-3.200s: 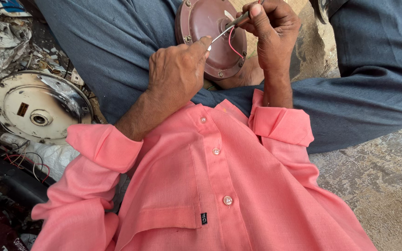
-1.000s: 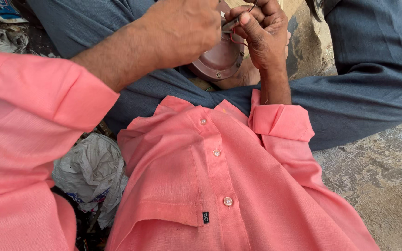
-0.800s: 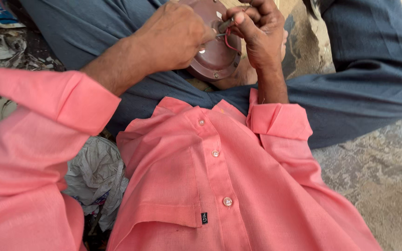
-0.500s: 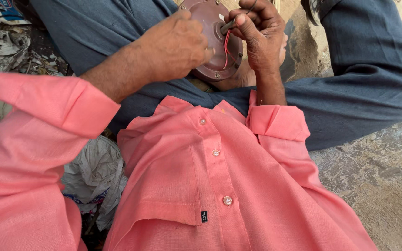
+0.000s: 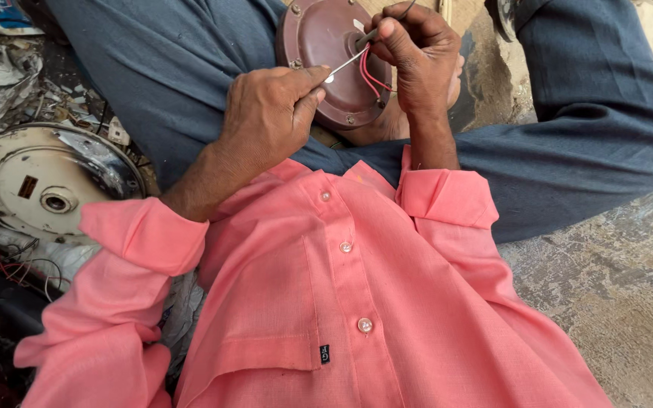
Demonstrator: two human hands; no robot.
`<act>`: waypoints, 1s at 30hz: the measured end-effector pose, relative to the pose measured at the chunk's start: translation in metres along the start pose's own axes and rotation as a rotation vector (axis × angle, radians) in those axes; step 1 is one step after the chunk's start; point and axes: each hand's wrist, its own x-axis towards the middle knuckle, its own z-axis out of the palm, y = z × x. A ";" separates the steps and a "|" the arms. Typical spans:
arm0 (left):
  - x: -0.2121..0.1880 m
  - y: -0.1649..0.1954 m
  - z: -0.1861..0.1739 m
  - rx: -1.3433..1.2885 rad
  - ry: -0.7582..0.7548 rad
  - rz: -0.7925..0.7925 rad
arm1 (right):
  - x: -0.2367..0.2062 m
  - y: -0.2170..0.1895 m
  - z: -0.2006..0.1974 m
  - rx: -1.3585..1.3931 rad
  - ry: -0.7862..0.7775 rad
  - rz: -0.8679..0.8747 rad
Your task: The person sits on the floor and uses a screwdriver to adjust wires and components on a circular brown electrical part. They manipulate the wires by hand and use the tool to tighten or loosen connections on the device.
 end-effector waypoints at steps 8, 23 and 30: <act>0.000 0.003 0.017 0.160 0.021 -0.031 | 0.001 0.005 -0.003 0.009 0.009 -0.005; 0.037 -0.034 -0.008 0.128 -0.156 0.154 | 0.001 0.003 -0.005 -0.039 -0.048 -0.041; 0.072 -0.041 -0.024 0.305 -0.271 0.398 | -0.002 0.002 -0.004 -0.052 -0.054 -0.049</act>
